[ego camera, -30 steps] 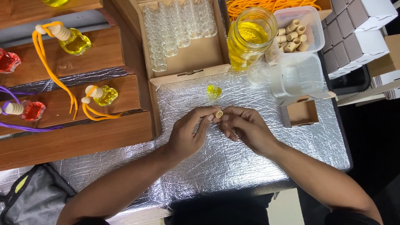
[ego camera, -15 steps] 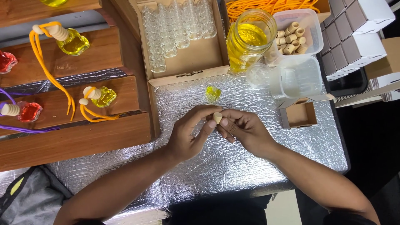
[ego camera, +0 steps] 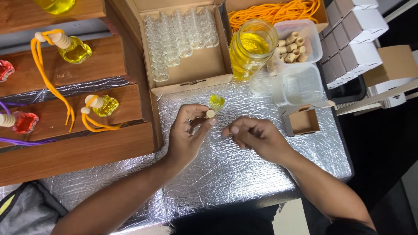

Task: Assembling car perfume diffusers by threading strings through wooden caps, attaching them to glass bottles, and packaging them in small boxes.

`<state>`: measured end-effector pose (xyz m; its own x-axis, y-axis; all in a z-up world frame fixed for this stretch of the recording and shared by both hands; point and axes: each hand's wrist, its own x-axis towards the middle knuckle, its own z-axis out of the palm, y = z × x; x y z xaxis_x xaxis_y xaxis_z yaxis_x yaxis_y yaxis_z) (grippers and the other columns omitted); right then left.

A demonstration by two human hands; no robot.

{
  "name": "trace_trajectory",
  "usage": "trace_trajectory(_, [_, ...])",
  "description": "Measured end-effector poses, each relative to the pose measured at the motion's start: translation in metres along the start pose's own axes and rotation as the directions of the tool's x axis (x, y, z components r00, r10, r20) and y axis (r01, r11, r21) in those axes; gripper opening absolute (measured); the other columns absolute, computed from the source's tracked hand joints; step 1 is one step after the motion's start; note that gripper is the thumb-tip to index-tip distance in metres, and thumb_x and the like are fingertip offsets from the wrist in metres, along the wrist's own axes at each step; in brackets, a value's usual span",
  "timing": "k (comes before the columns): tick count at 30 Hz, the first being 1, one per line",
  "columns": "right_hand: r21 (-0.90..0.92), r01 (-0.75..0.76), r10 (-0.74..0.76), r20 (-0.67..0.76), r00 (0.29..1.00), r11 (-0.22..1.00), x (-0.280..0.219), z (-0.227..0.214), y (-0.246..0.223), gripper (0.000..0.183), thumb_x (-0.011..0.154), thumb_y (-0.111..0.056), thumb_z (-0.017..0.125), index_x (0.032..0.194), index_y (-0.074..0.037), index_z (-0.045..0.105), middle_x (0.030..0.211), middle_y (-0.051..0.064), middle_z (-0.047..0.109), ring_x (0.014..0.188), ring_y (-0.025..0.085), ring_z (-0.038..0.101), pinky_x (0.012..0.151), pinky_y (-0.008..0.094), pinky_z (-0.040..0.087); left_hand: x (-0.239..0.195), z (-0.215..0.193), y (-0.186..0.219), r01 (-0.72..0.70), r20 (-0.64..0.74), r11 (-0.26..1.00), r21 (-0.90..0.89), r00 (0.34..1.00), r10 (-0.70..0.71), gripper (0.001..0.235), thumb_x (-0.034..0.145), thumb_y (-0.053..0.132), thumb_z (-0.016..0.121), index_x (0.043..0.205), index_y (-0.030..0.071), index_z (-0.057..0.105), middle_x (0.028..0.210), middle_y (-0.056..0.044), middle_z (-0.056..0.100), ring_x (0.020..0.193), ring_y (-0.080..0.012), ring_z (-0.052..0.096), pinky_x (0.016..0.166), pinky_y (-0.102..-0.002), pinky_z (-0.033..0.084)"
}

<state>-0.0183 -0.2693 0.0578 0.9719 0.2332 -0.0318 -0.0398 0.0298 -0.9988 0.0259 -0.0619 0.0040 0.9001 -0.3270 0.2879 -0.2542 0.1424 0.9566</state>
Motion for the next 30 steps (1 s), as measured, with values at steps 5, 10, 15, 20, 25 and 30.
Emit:
trace_trajectory(5, [-0.169,0.151,-0.11,0.229,0.967,0.974,-0.013,0.003,-0.049,0.014,0.096,-0.003,0.061,0.094,0.001,0.074,0.058,0.011,0.066,0.05,0.017,0.057,0.051,0.031,0.049,0.0,0.002,0.005,-0.005,0.092,1.0,-0.026,0.996,0.007,0.03,0.107,0.012,0.048,0.132,-0.006,0.051,0.115,-0.021,0.066,0.102,-0.0265,0.069,0.089,-0.039,0.06])
trace_trajectory(10, [-0.546,0.366,-0.38,0.094,0.92,0.753,-0.011,-0.024,-0.099,0.014,0.087,0.001,0.066,0.087,-0.008,0.077,0.064,0.006,0.073,0.047,0.018,0.063,0.052,0.032,0.056,0.004,0.001,0.001,-0.039,0.23,0.999,0.037,0.973,0.03,0.028,0.105,0.013,0.05,0.126,-0.005,0.057,0.106,-0.021,0.069,0.092,-0.0308,0.073,0.083,-0.045,0.062])
trace_trajectory(15, [-0.918,0.211,-0.475,0.028,0.88,0.337,0.042,-0.091,-0.141,0.022,0.118,-0.009,0.058,0.104,0.004,0.069,0.092,0.011,0.068,0.067,0.016,0.053,0.067,0.032,0.045,0.008,0.003,0.005,0.001,0.25,0.994,0.112,0.968,-0.029,0.027,0.107,0.024,0.047,0.119,0.005,0.06,0.116,-0.014,0.073,0.084,-0.0219,0.077,0.074,-0.031,0.065])
trace_trajectory(20, [-0.942,0.223,-0.383,0.114,0.917,0.251,0.144,-0.171,-0.111,0.012,0.119,-0.007,0.059,0.115,0.002,0.068,0.094,0.012,0.067,0.079,0.023,0.06,0.071,0.039,0.046,0.009,0.003,0.003,0.015,0.268,0.987,0.158,0.962,-0.058,0.037,0.107,0.036,0.042,0.119,0.007,0.061,0.112,-0.011,0.073,0.086,-0.0205,0.078,0.071,-0.03,0.065])
trace_trajectory(25, [-0.937,0.347,-0.193,0.337,0.922,0.022,0.222,-0.2,-0.063,0.011,0.106,-0.013,0.066,0.106,-0.004,0.072,0.089,0.016,0.074,0.075,0.042,0.067,0.067,0.051,0.048,0.012,0.001,0.007,0.02,0.277,0.988,0.154,0.959,-0.063,0.035,0.107,0.035,0.042,0.119,0.007,0.06,0.114,-0.012,0.073,0.084,-0.0203,0.078,0.067,-0.031,0.065])
trace_trajectory(30, [-0.989,0.005,0.306,0.05,0.951,0.149,0.247,-0.17,-0.054,0.023,0.097,-0.036,0.069,0.108,-0.017,0.074,0.098,0.013,0.075,0.088,0.034,0.066,0.078,0.046,0.047,0.015,-0.002,0.006,0.024,0.307,0.988,0.15,0.949,-0.069,0.031,0.108,0.03,0.043,0.119,0.008,0.061,0.1,-0.011,0.074,0.075,-0.0188,0.076,0.063,-0.031,0.063])
